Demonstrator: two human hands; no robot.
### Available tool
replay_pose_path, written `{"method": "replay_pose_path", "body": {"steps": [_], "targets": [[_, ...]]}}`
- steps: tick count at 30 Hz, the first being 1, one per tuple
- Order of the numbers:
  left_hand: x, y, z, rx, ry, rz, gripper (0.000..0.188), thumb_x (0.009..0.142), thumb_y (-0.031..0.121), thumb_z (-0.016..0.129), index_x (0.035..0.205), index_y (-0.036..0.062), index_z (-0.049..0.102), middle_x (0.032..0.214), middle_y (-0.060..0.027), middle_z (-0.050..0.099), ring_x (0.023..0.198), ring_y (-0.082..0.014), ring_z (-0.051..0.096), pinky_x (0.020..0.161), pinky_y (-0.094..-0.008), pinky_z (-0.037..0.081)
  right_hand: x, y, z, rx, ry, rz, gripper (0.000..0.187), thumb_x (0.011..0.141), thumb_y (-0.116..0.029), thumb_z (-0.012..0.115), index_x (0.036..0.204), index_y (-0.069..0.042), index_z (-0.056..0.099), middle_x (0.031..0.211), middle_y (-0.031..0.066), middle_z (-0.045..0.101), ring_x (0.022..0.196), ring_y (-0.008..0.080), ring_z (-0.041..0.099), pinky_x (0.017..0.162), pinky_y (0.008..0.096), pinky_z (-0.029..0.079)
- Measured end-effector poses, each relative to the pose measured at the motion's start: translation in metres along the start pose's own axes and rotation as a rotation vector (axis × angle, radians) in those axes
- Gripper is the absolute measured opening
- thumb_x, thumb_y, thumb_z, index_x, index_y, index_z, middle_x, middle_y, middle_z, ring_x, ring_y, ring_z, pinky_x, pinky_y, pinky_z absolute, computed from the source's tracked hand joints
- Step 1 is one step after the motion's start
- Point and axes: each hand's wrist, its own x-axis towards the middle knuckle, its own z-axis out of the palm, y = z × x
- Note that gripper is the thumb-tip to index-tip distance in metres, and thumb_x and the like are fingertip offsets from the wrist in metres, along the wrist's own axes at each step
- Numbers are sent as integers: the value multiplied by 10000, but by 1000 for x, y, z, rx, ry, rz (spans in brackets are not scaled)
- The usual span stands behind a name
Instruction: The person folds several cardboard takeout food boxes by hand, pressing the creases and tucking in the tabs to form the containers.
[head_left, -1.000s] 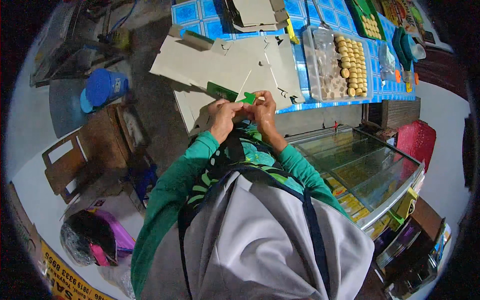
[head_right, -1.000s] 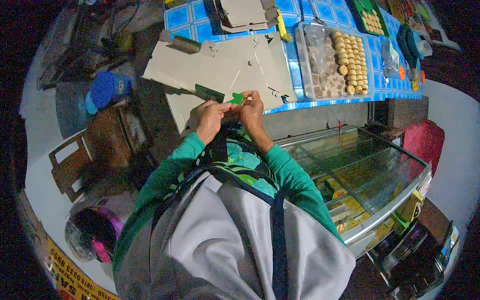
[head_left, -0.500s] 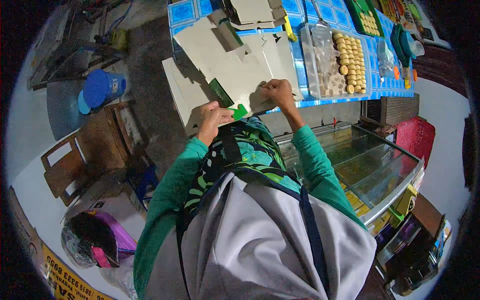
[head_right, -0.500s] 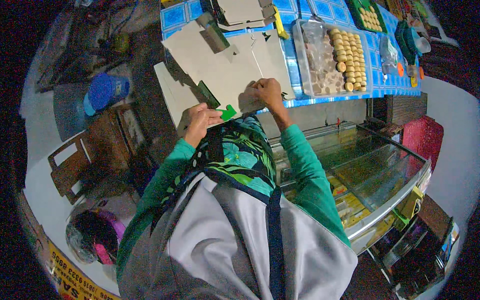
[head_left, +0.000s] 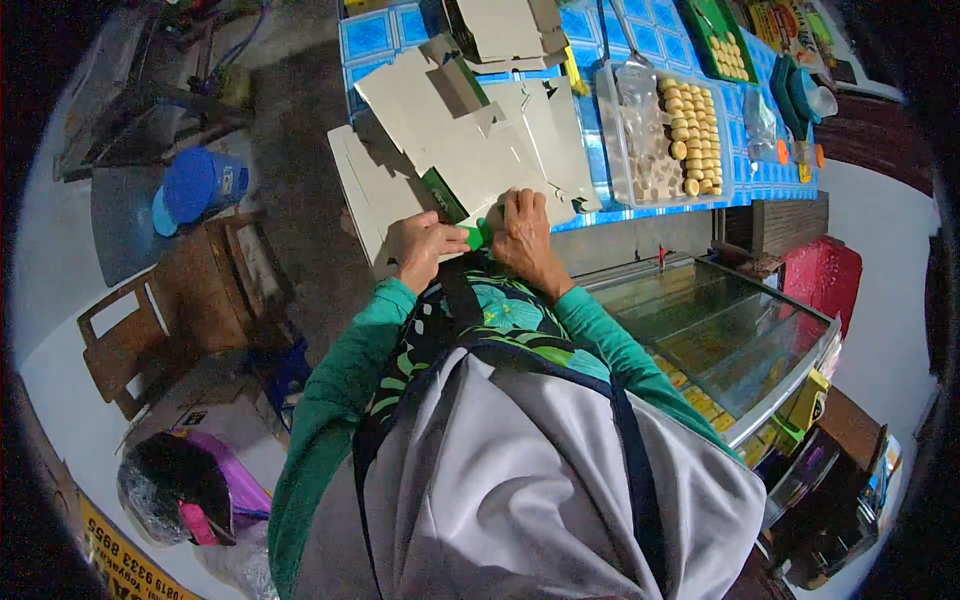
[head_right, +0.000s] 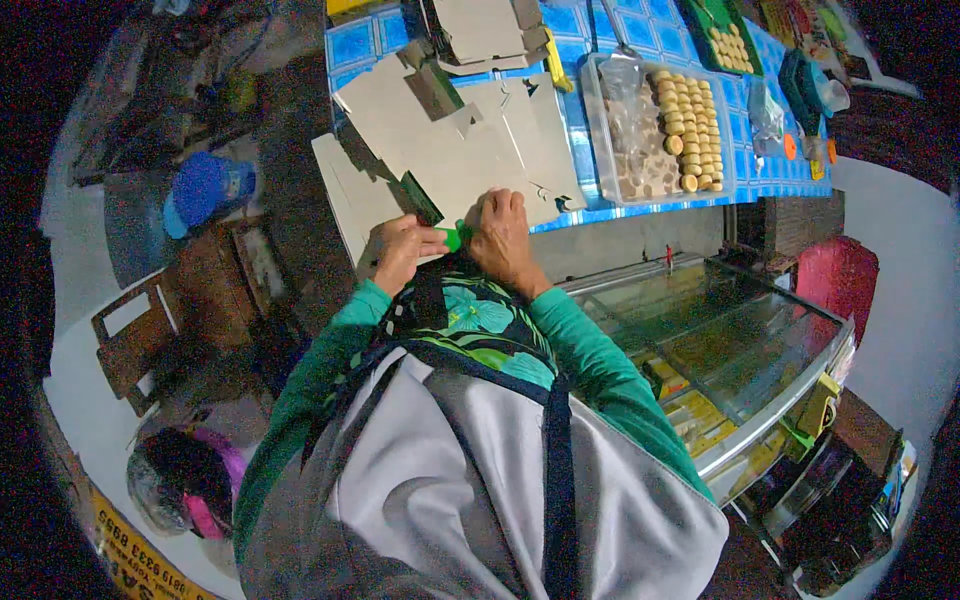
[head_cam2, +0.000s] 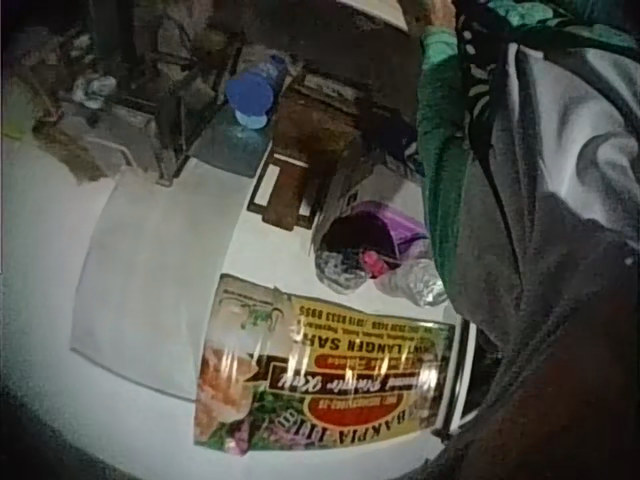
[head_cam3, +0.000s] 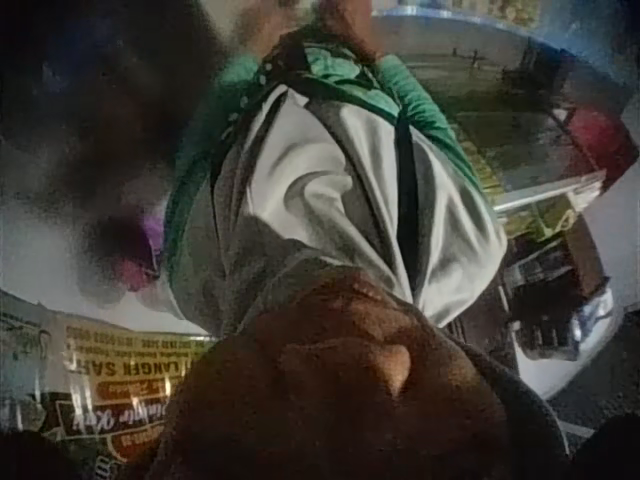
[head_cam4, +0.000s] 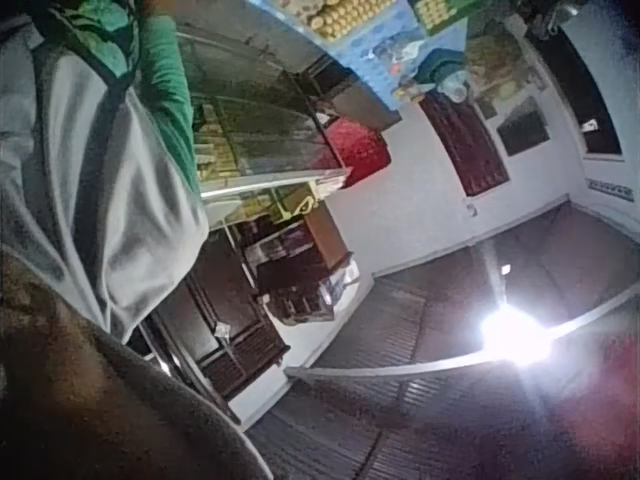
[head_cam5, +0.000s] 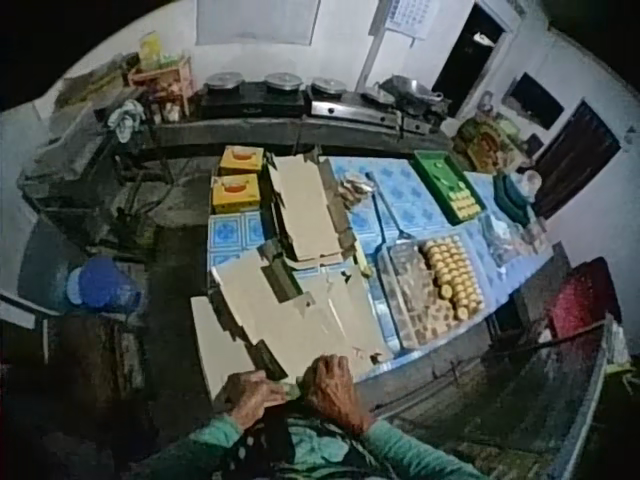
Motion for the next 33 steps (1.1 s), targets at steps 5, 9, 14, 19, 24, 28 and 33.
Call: {"method": "replay_pose_path", "body": {"steps": [5,9,14,19,24,28,33], "targets": [[7,-3,-2,54,38,-64,130,717,-16,638,718,-43,511,731,-194,626,608,-309,662,561,-381,589,2,67,3,842,-161,450,366,751,-115,644,1085,29,608,894,154,591,789,267,584,700,365,489],[9,-8,-10,49,-1,-78,235,724,-76,634,726,19,419,810,-246,628,705,-337,674,627,-418,599,51,82,-15,412,192,340,353,769,-120,695,1080,35,638,786,97,638,723,169,610,639,270,484],[4,1,-8,57,-32,-92,280,704,-70,666,736,36,409,813,-228,633,667,-319,673,606,-391,601,78,102,8,670,-259,464,339,705,-189,743,950,22,640,668,96,605,653,229,623,586,343,505],[8,-6,-10,108,-36,-103,284,707,-59,667,700,37,400,775,-207,624,651,-306,673,589,-383,601,67,44,30,-283,-161,35,462,658,-190,698,1079,-51,569,805,108,637,730,316,631,585,401,507],[6,0,-5,113,10,-113,247,702,-79,653,702,14,424,735,-190,613,640,-306,670,566,-408,600,56,4,11,-206,-273,18,793,656,-204,675,1255,196,342,912,220,587,812,345,607,631,388,519],[7,-3,-7,97,5,-149,272,697,-92,648,699,23,402,735,-186,598,633,-315,666,559,-416,600,54,1,8,-194,-362,0,837,671,-220,645,1287,210,277,933,258,567,829,361,596,656,403,522],[2,9,4,120,36,-132,295,662,-99,664,685,11,392,714,-206,585,617,-323,658,523,-406,601,57,4,3,-69,-328,50,911,641,-224,623,1343,149,178,948,260,567,816,422,583,673,470,507]]}}
